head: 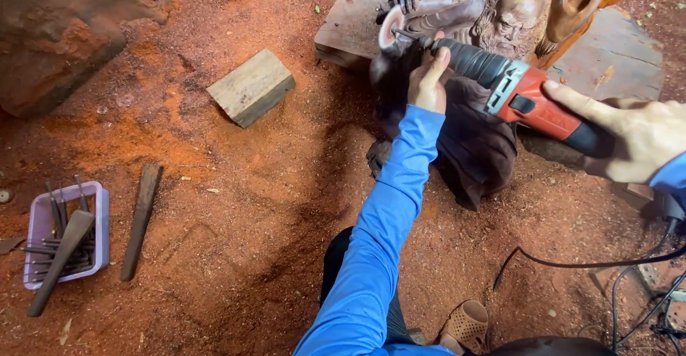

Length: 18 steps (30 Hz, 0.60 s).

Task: Polishing a detailed wood sculpture of a figure using a handheld rotary tool with a sanding disc.

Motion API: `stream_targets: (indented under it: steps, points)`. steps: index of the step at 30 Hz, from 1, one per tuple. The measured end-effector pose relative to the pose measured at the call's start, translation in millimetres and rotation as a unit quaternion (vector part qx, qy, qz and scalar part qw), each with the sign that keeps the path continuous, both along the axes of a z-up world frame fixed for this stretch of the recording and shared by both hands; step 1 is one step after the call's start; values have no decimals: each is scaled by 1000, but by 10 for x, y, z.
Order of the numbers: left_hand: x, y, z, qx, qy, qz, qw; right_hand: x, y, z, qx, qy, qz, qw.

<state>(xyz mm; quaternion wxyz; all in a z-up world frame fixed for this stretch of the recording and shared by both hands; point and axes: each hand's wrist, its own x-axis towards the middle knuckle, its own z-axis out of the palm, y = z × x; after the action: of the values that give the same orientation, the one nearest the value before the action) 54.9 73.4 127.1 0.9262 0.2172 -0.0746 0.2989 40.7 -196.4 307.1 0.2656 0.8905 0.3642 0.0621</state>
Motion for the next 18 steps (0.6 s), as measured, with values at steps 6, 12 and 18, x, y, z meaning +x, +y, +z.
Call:
stream_targets:
  steps: [6,12,18]
  points:
    - [20,39,154,111,48,5,993,49,-224,-101,95,65,11,993]
    - [-113,-19,389,92,54,-6,994,72,-325,-77,221,142,39,964]
    - [125,191,417,179,62,47,981,-159,2,53,214,103,6,971]
